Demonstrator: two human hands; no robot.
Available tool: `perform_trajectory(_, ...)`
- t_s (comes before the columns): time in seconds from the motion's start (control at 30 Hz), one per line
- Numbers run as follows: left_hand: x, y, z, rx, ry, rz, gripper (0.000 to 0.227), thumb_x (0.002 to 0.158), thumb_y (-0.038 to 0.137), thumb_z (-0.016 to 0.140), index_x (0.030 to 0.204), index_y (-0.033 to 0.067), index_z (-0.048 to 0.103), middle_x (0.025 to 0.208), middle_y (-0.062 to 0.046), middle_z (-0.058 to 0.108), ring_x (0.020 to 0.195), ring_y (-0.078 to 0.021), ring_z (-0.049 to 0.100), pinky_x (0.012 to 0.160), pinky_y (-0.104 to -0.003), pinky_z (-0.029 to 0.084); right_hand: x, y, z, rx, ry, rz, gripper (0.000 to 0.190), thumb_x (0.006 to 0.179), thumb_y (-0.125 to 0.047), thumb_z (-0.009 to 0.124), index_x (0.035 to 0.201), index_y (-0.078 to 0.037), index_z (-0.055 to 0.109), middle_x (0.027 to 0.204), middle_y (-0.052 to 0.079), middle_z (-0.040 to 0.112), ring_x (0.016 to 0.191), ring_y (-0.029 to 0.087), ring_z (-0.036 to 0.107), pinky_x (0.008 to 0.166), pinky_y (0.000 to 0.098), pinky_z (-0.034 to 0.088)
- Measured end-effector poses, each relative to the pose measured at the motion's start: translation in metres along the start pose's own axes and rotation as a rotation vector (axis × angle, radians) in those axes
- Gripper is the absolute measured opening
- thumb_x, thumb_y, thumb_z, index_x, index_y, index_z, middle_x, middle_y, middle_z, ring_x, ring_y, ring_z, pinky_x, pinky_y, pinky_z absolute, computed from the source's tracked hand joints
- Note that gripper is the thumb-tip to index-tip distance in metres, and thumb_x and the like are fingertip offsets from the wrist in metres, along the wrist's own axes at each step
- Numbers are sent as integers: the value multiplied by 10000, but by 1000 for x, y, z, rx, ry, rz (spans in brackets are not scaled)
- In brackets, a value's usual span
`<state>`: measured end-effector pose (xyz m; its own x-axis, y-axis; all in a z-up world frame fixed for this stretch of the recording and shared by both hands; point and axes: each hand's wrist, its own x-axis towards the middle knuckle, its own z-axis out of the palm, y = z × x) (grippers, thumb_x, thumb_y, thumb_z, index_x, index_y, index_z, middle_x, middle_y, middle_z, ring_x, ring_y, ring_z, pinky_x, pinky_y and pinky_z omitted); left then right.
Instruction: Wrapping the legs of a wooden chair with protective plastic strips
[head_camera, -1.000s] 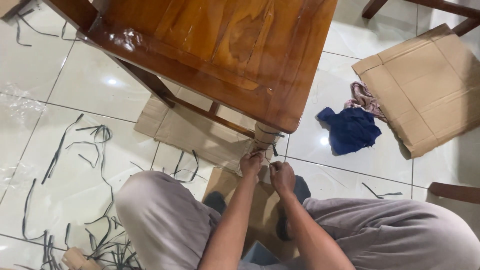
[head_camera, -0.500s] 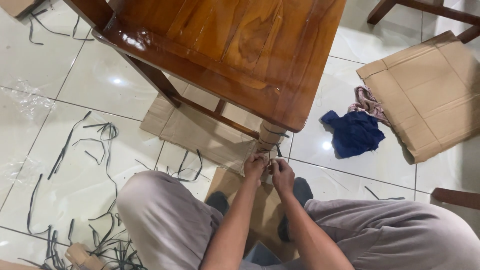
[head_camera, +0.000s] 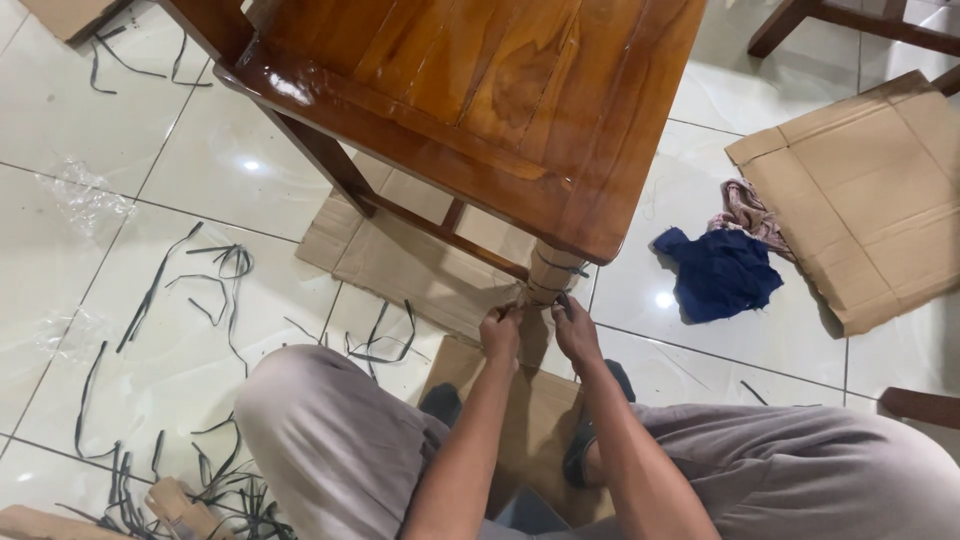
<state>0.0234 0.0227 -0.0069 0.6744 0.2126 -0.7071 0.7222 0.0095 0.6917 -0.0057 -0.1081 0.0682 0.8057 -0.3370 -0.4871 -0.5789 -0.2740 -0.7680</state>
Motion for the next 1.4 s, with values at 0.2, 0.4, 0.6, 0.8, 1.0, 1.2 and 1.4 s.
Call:
perform_trajectory(0.2,-31,39,-30,-41,130,139,260,960,253,651,1128,73,735,1095,-143,757,1109,-337,694,1003,-498,494,-7,-12,-9,86,156,-148,536,940,-140,645,1468,-110,554,1387,218,634,1319,383,578,1126,528,437)
perform_trajectory(0.4,-1,93,-75,-123,283,403,209,896,283,650,1045,181,755,1044,-71,761,1043,-258,702,950,-426,508,-57,-117,-53,480,452,-455,383,1113,-196,472,1458,-34,510,1354,161,635,1159,221,614,945,370,526)
perform_trajectory(0.6,15,182,-146,-503,351,660,193,963,240,726,1145,183,692,1074,-14,671,1022,-188,609,954,-389,478,-107,-193,-67,656,448,-900,483,1158,-403,353,1517,-94,446,1382,148,625,1270,233,618,1043,417,532)
perform_trajectory(0.8,37,279,-231,-102,500,802,827,985,250,857,1591,123,309,1600,-215,348,1475,-477,331,1182,-620,375,-118,-210,-36,358,597,-1047,811,1049,-541,570,1625,-64,257,1646,159,298,1526,251,312,1299,431,185)
perform_trajectory(1.0,-26,347,-253,-72,271,972,590,976,55,770,1479,91,465,1480,-154,541,1454,-399,397,1236,-522,303,-107,-217,-40,415,587,-989,600,1136,-419,453,1630,-124,286,1601,125,382,1445,209,416,1209,456,352)
perform_trajectory(1.2,-8,346,-251,-186,222,1013,406,992,-18,628,1355,139,536,1295,-64,617,1273,-278,597,1088,-480,505,-111,-222,-45,383,607,-1001,561,1118,-323,466,1621,-114,332,1558,161,438,1411,251,459,1197,451,371)
perform_trajectory(1.4,1,344,-245,-228,238,988,326,1003,-6,619,1290,135,558,1220,-50,632,1217,-265,637,1030,-420,574,-85,-213,-64,357,590,-1015,559,1090,-264,495,1608,-91,377,1597,188,411,1489,302,387,1245,446,277)
